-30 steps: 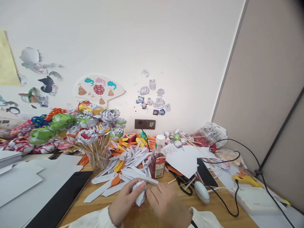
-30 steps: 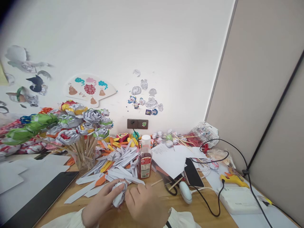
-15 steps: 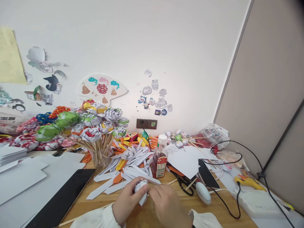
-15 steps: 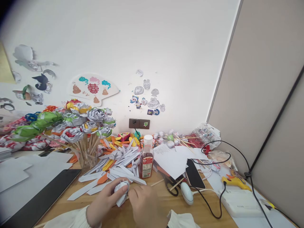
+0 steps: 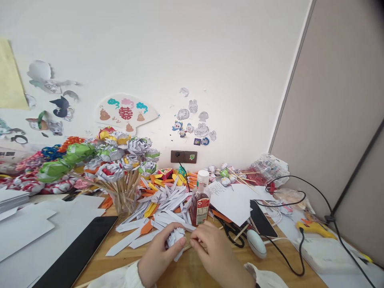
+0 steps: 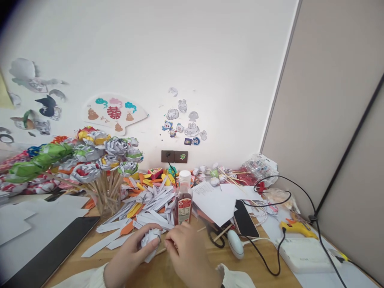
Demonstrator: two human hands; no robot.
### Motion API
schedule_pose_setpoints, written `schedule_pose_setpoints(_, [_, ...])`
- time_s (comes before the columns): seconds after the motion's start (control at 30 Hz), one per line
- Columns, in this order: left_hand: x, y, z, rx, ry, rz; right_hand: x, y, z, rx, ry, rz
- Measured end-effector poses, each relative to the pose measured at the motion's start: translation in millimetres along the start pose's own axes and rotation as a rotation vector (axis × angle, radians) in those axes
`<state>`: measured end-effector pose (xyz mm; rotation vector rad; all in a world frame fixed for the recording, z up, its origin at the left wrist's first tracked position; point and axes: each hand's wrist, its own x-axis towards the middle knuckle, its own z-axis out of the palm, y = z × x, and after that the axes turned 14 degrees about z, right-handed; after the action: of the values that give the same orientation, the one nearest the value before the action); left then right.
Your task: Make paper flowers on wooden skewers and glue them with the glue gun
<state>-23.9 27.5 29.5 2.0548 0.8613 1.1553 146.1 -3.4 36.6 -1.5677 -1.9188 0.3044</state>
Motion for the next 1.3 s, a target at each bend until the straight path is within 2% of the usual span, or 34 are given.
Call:
schedule_pose_setpoints(0.2, [0,3,-2,-0.038,-0.022,0.051,-1,-3,4,0.115,-0.056,0.072])
schedule_pose_setpoints(0.4, [0,-1,-2,-0.041,-0.030,0.042,6,7,15,0.428,-0.152,0.170])
schedule_pose_setpoints(0.6, [-4,-9,-2,-0.126,-0.044,0.079,7,13,10,0.670,-0.393,0.228])
schedule_pose_setpoints(0.8, [0,-3,-10,-0.258,-0.097,0.039,6,14,9,0.928,-0.660,0.198])
schedule_pose_setpoints(0.87, [3,-1,-12,-0.286,-0.117,0.031,6,14,11,0.948,-0.707,0.182])
schedule_pose_setpoints(1.13, [3,-6,-14,-0.339,-0.155,0.018,-1,10,17,0.812,-0.694,0.158])
schedule_pose_setpoints(1.3, [3,-7,-14,-0.331,-0.136,0.024,-1,8,15,0.755,-0.589,0.119])
